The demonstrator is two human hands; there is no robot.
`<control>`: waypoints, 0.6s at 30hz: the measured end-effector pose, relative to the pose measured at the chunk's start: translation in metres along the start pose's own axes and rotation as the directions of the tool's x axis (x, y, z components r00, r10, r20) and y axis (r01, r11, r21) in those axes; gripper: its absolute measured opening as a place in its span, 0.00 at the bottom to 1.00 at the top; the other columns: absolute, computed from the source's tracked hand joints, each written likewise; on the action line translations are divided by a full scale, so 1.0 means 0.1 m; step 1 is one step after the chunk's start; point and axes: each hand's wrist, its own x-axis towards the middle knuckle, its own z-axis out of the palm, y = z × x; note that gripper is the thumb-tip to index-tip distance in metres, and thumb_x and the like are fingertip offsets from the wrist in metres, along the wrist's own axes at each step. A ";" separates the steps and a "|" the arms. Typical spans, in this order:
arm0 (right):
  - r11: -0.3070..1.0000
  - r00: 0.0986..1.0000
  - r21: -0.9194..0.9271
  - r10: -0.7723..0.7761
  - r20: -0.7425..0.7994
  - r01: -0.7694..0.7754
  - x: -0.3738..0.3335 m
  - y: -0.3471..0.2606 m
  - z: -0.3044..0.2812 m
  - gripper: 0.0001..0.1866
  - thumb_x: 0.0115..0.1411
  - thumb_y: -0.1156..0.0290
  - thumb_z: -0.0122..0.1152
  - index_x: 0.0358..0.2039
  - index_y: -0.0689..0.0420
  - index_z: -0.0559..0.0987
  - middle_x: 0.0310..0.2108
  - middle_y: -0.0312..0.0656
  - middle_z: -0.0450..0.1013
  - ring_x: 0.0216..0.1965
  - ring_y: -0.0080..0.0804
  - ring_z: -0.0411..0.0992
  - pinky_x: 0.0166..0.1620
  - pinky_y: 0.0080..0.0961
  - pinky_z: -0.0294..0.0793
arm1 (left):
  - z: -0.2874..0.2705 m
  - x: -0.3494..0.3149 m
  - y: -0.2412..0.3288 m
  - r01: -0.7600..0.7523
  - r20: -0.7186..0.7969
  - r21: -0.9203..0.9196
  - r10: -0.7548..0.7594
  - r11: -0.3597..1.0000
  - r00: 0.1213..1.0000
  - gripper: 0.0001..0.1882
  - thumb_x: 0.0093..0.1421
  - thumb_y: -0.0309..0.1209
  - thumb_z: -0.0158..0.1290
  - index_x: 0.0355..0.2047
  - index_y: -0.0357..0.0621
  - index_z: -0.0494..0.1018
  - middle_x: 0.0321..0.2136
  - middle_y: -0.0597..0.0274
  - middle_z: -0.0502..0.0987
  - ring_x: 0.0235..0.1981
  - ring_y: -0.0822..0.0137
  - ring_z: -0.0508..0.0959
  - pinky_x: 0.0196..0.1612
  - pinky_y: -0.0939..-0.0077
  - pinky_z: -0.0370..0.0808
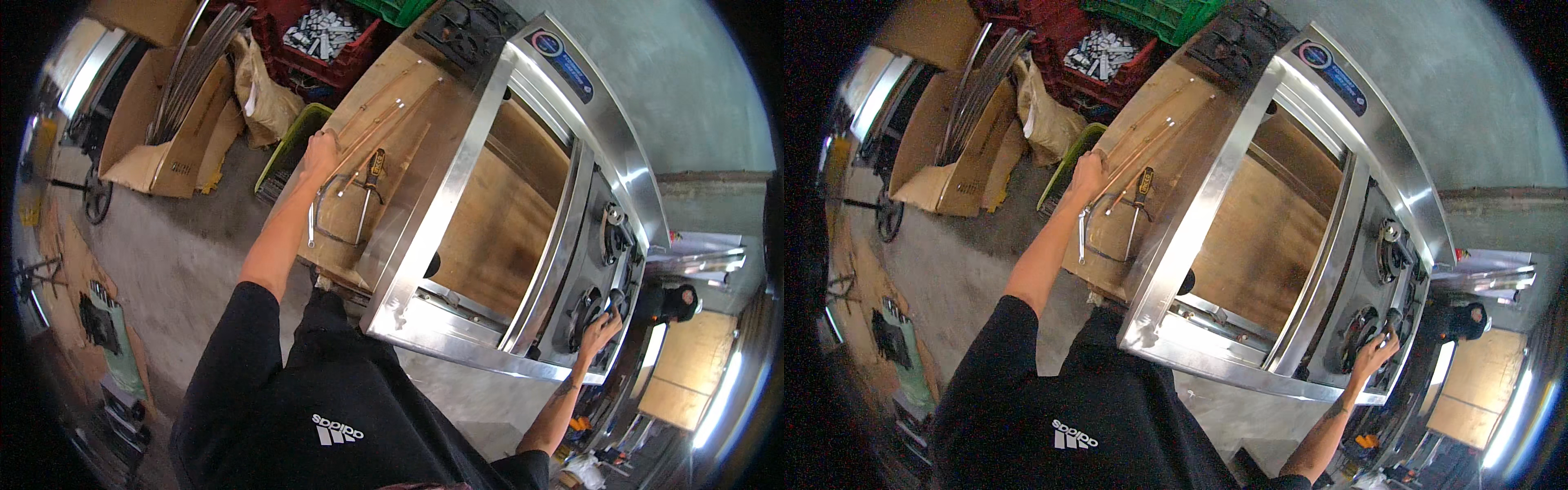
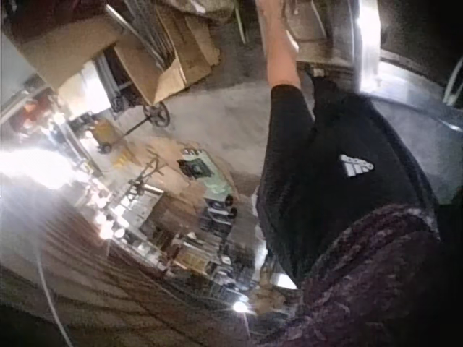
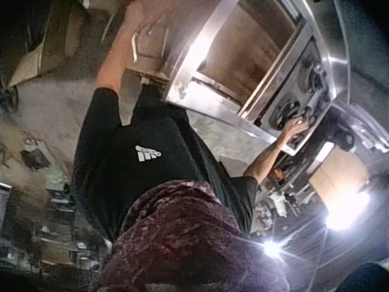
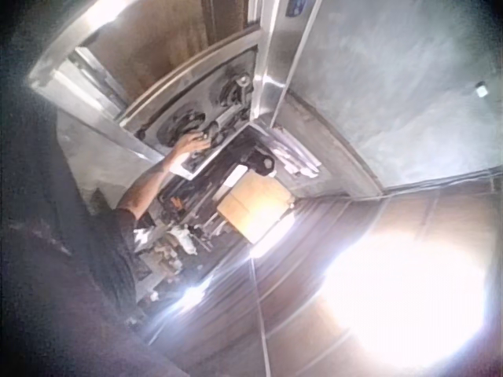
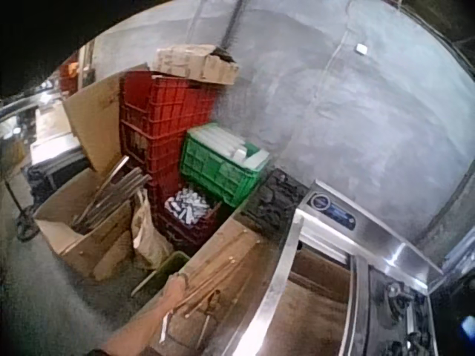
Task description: The person assembles a commercial gas stove by attaching burner caps, placing burner grates, and connecting copper gas lines to the burners. They use a wrench to tighten the gas line fittings and ensure the components are securely installed.
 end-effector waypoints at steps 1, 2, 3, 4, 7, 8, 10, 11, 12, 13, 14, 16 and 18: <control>1.000 1.000 -0.009 -0.027 -0.011 0.027 -0.02 -0.01 0.00 0.20 0.74 0.69 0.50 0.61 0.66 0.74 0.57 0.59 0.69 0.61 0.56 0.67 0.66 0.46 0.64 | 0.01 0.02 0.05 -0.036 -0.028 -0.035 0.035 0.999 0.999 0.14 0.61 0.26 0.59 0.47 0.34 0.80 0.42 0.34 0.82 0.44 0.39 0.83 0.50 0.47 0.80; 0.999 0.999 -0.012 -0.030 -0.016 0.030 -0.02 -0.02 -0.01 0.20 0.74 0.70 0.50 0.61 0.66 0.74 0.58 0.59 0.69 0.61 0.56 0.67 0.66 0.46 0.63 | 0.01 0.02 0.11 -0.057 -0.043 -0.068 0.054 0.996 0.998 0.14 0.62 0.27 0.59 0.47 0.34 0.80 0.41 0.34 0.82 0.44 0.38 0.83 0.50 0.47 0.80; 0.999 0.999 -0.013 -0.036 -0.023 0.036 -0.02 -0.02 -0.01 0.20 0.74 0.70 0.50 0.61 0.66 0.74 0.58 0.58 0.69 0.62 0.56 0.67 0.67 0.45 0.63 | 0.00 0.02 0.18 -0.057 -0.036 -0.095 0.054 0.994 0.998 0.14 0.63 0.28 0.58 0.46 0.34 0.81 0.41 0.33 0.82 0.43 0.37 0.84 0.49 0.47 0.80; 0.999 0.999 -0.025 -0.047 -0.010 0.047 -0.02 -0.03 -0.01 0.20 0.74 0.70 0.50 0.62 0.66 0.73 0.59 0.58 0.68 0.63 0.56 0.66 0.68 0.46 0.62 | 0.00 0.01 0.26 -0.039 -0.009 -0.110 0.038 0.993 0.999 0.13 0.63 0.30 0.59 0.45 0.34 0.81 0.40 0.33 0.83 0.43 0.37 0.84 0.48 0.47 0.80; 0.999 1.000 -0.038 -0.008 0.002 0.008 -0.03 -0.02 -0.01 0.20 0.74 0.70 0.50 0.62 0.66 0.72 0.60 0.58 0.68 0.64 0.57 0.65 0.67 0.46 0.63 | -0.01 0.00 0.50 0.033 0.098 -0.128 -0.020 0.991 0.995 0.14 0.65 0.35 0.60 0.43 0.34 0.82 0.37 0.32 0.83 0.41 0.35 0.84 0.47 0.45 0.81; 0.997 1.000 -0.068 -0.025 0.001 0.025 -0.03 -0.02 -0.01 0.20 0.74 0.70 0.50 0.63 0.66 0.72 0.60 0.59 0.67 0.64 0.58 0.65 0.67 0.47 0.63 | -0.01 0.00 0.55 0.023 0.103 -0.136 -0.009 0.990 0.995 0.15 0.65 0.37 0.60 0.42 0.34 0.82 0.36 0.32 0.83 0.41 0.35 0.84 0.46 0.45 0.81; 0.994 1.000 -0.109 -0.022 -0.005 0.021 -0.03 0.00 0.00 0.21 0.74 0.70 0.50 0.63 0.65 0.71 0.60 0.59 0.67 0.64 0.59 0.65 0.67 0.47 0.63 | 0.04 0.00 0.65 -0.010 0.144 -0.133 0.030 0.991 0.989 0.16 0.65 0.39 0.61 0.40 0.34 0.83 0.35 0.32 0.83 0.40 0.35 0.84 0.46 0.45 0.81; 0.995 1.000 -0.097 -0.023 -0.005 0.023 -0.03 0.01 0.01 0.20 0.74 0.70 0.51 0.63 0.65 0.72 0.60 0.59 0.67 0.64 0.59 0.65 0.66 0.48 0.63 | 0.06 0.00 0.67 -0.032 0.176 -0.119 0.053 0.992 0.983 0.17 0.65 0.39 0.62 0.40 0.35 0.83 0.35 0.32 0.83 0.40 0.35 0.84 0.46 0.45 0.81; 0.996 1.000 -0.083 -0.027 -0.003 0.026 -0.03 0.01 0.01 0.20 0.74 0.71 0.51 0.62 0.64 0.72 0.60 0.58 0.67 0.63 0.60 0.65 0.66 0.49 0.63 | 0.10 0.00 0.67 -0.049 0.209 -0.106 0.071 0.993 0.975 0.17 0.65 0.40 0.62 0.40 0.35 0.83 0.35 0.33 0.83 0.40 0.35 0.85 0.46 0.45 0.81; 0.999 1.000 -0.049 -0.020 -0.003 0.020 -0.03 0.02 0.00 0.19 0.74 0.71 0.52 0.62 0.63 0.72 0.59 0.58 0.67 0.63 0.60 0.65 0.65 0.49 0.63 | 0.13 0.01 0.67 -0.064 0.209 -0.113 0.087 0.991 0.974 0.17 0.64 0.39 0.63 0.39 0.35 0.84 0.35 0.33 0.83 0.40 0.36 0.85 0.46 0.45 0.81; 0.998 1.000 -0.058 -0.022 -0.006 0.022 -0.03 0.03 0.01 0.20 0.73 0.72 0.53 0.62 0.63 0.72 0.59 0.58 0.66 0.63 0.60 0.65 0.65 0.50 0.63 | 0.17 0.03 0.67 -0.078 0.208 -0.122 0.103 0.989 0.973 0.16 0.64 0.38 0.63 0.39 0.35 0.84 0.36 0.33 0.83 0.41 0.36 0.85 0.47 0.45 0.81; 0.997 0.999 -0.077 -0.030 0.010 0.031 -0.03 0.03 0.00 0.20 0.72 0.73 0.53 0.63 0.63 0.72 0.60 0.59 0.66 0.63 0.60 0.65 0.65 0.50 0.63 | 0.24 0.06 0.65 -0.090 0.221 -0.106 0.112 0.990 0.969 0.15 0.62 0.36 0.64 0.39 0.34 0.84 0.37 0.33 0.83 0.42 0.37 0.85 0.47 0.46 0.81; 0.998 0.999 -0.058 -0.037 0.001 0.037 -0.03 0.03 0.00 0.22 0.72 0.73 0.52 0.64 0.63 0.71 0.60 0.60 0.66 0.63 0.61 0.65 0.65 0.50 0.64 | 0.27 0.12 0.66 -0.096 0.239 -0.053 0.106 0.994 0.965 0.14 0.60 0.34 0.64 0.39 0.34 0.84 0.38 0.33 0.83 0.44 0.37 0.85 0.48 0.46 0.81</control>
